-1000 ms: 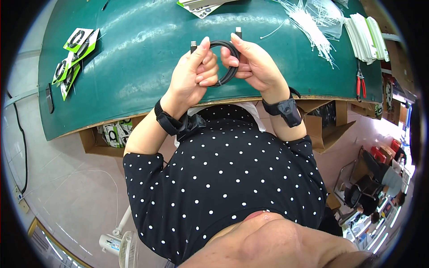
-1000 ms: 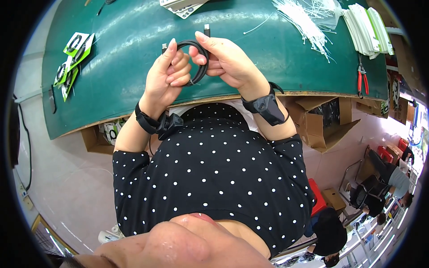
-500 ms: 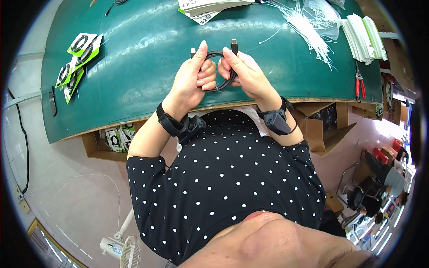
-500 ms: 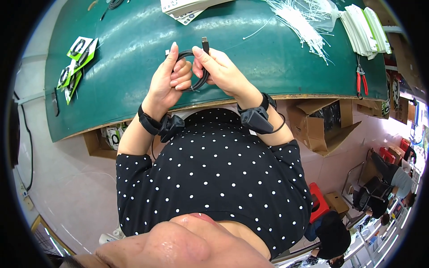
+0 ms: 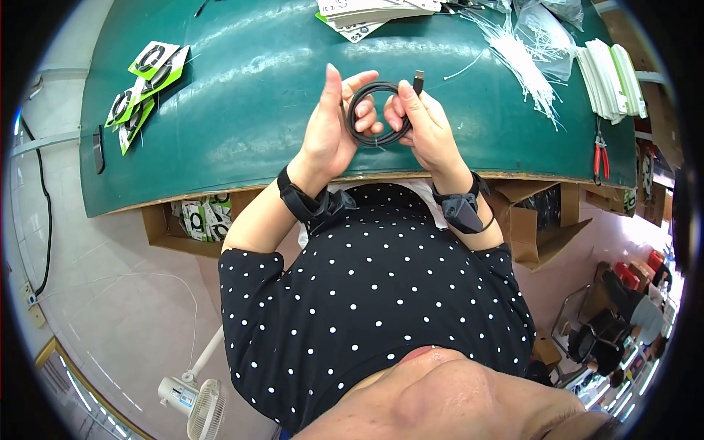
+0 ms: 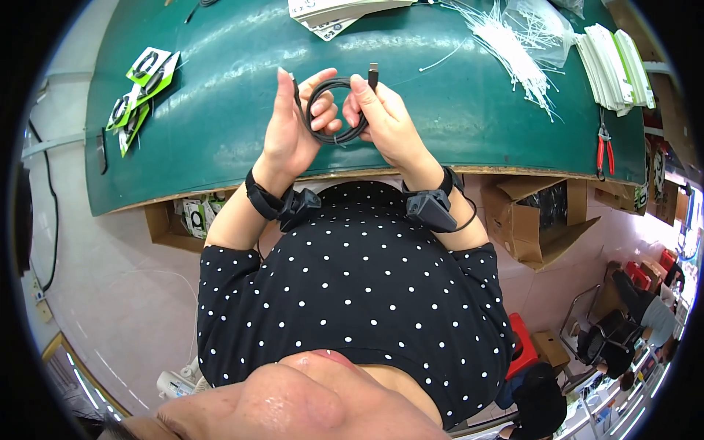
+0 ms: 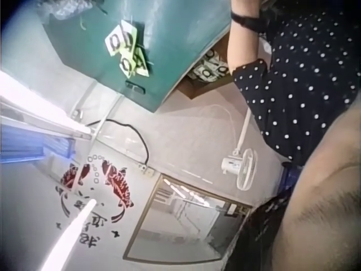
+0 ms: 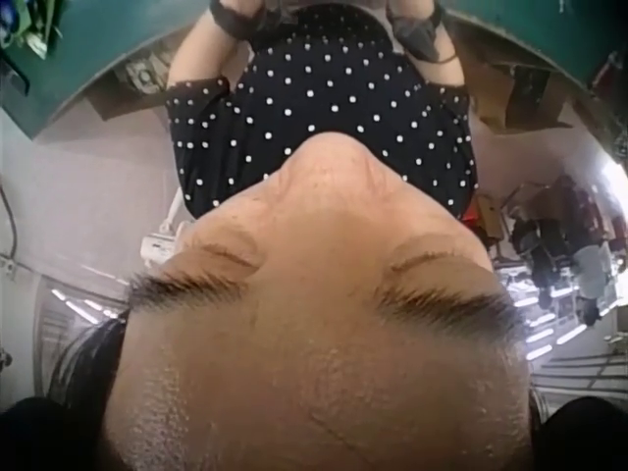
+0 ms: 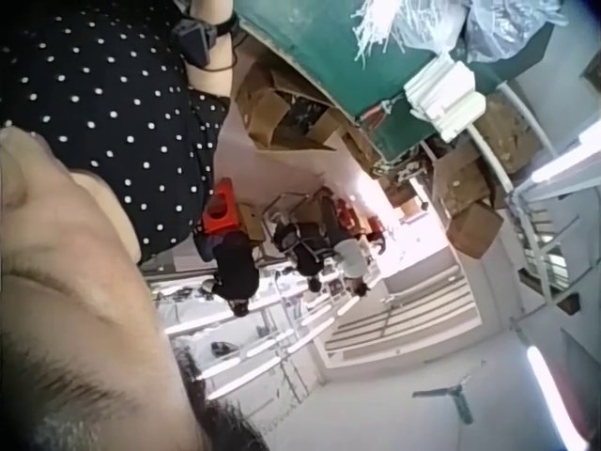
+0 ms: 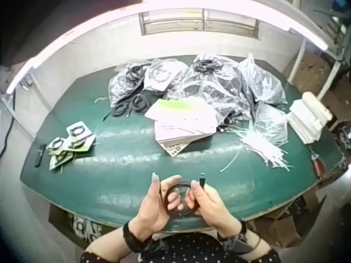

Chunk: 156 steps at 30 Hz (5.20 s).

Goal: The person secures a coiled cable to a cardboard backing by threading a plastic tie through the holes and pulling it tight. They repeat the process with a second tie on the same package before setting it aside and starting another.

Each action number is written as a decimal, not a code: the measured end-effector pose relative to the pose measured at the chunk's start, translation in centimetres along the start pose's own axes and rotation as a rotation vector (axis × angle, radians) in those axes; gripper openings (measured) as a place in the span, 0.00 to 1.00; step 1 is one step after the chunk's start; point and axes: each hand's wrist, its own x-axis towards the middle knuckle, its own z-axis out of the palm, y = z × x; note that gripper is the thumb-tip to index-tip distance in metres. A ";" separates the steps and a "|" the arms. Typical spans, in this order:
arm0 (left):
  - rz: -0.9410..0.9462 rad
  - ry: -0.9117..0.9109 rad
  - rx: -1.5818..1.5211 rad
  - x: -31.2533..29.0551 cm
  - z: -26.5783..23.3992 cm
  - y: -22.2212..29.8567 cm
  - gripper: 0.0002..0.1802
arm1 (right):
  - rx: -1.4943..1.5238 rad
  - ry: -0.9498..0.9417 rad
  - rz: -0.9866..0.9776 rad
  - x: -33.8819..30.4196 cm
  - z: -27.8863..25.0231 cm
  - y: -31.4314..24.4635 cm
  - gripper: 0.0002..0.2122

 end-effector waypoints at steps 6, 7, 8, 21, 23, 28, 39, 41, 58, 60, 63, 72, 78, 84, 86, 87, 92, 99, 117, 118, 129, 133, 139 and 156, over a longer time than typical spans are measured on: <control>0.083 -0.099 0.155 0.1 -1.3 -1.1 0.12 | 0.024 0.017 -0.005 0.0 0.3 0.3 0.17; 0.075 -0.111 0.128 0.3 -1.5 -1.0 0.10 | 0.025 0.016 -0.006 0.0 0.3 0.4 0.17; 0.067 -0.123 0.101 0.4 -1.5 -0.9 0.08 | 0.024 0.010 -0.006 0.0 0.3 0.7 0.17; 0.108 -0.045 -0.001 1.6 -0.4 0.2 0.09 | 0.198 0.013 -0.001 0.7 0.6 1.0 0.17; 0.086 -0.048 -0.026 1.5 -0.4 0.2 0.09 | 0.195 0.007 -0.005 0.8 0.5 1.0 0.17; 0.116 -0.041 0.025 1.7 -0.7 -0.2 0.12 | 0.196 -0.001 0.033 1.0 0.2 0.9 0.17; 0.128 -0.031 0.067 1.7 0.6 -0.4 0.19 | 0.093 -0.049 -0.044 1.4 -0.2 0.0 0.18; 0.142 -0.050 0.074 2.0 0.5 -0.4 0.20 | 0.093 -0.024 -0.060 1.4 -0.3 0.1 0.18; 1.103 -0.028 2.088 13.1 0.7 8.3 0.35 | 0.473 0.167 -0.243 -2.9 -8.1 -3.5 0.18; 1.178 0.088 2.275 13.8 1.1 8.3 0.36 | 0.448 0.191 -0.236 -2.9 -8.4 -3.1 0.18; 1.063 0.044 2.438 14.6 1.3 8.3 0.30 | 0.411 0.204 -0.234 -2.6 -9.1 -2.8 0.18; 1.538 -0.190 2.533 12.3 2.0 6.2 0.17 | 0.358 0.283 -0.236 -2.9 -9.8 -2.7 0.18; 1.139 -0.300 2.351 1.4 4.5 4.3 0.18 | 0.438 0.352 -0.332 -4.3 -11.7 -4.1 0.17; 0.883 -0.392 2.307 -4.2 2.1 0.3 0.20 | 0.300 0.304 -0.168 -3.1 -10.0 -4.3 0.17; 0.873 -0.421 2.272 -4.7 1.0 -0.9 0.20 | 0.261 0.291 -0.083 -2.7 -8.6 -3.8 0.16; 0.884 -0.433 2.197 -4.7 0.4 -1.5 0.20 | 0.195 0.250 -0.045 -2.5 -8.0 -3.5 0.16; 0.993 -0.314 1.964 -5.3 -0.7 -3.7 0.17 | -0.073 0.053 0.135 -2.3 -6.0 -2.6 0.15; 1.074 -0.406 1.994 -5.1 -2.3 -4.0 0.12 | -0.152 -0.209 0.410 -2.2 -4.7 -1.7 0.15; 1.050 -0.464 1.812 -5.5 -3.7 -3.2 0.12 | -1.229 -0.609 -0.679 -1.7 -5.8 -4.5 0.10; 1.049 -0.459 1.812 -5.5 -3.7 -3.2 0.12 | -1.228 -0.614 -0.678 -1.7 -5.9 -4.1 0.10; 1.034 -0.263 1.659 -5.3 -3.6 -4.0 0.11 | -0.980 -0.507 -0.630 -2.0 -3.6 -0.9 0.07; 1.064 -0.231 1.649 -5.2 -4.2 -4.5 0.12 | -1.028 -0.439 -0.795 -1.7 -3.2 -0.1 0.06; 1.078 -0.222 1.637 -5.2 -4.3 -4.2 0.14 | -1.118 -0.523 -0.747 -2.7 -3.6 -0.9 0.09; 1.099 -0.349 1.662 -5.7 -4.3 -2.8 0.10 | -1.028 -0.552 -0.662 -2.8 -4.6 -2.4 0.17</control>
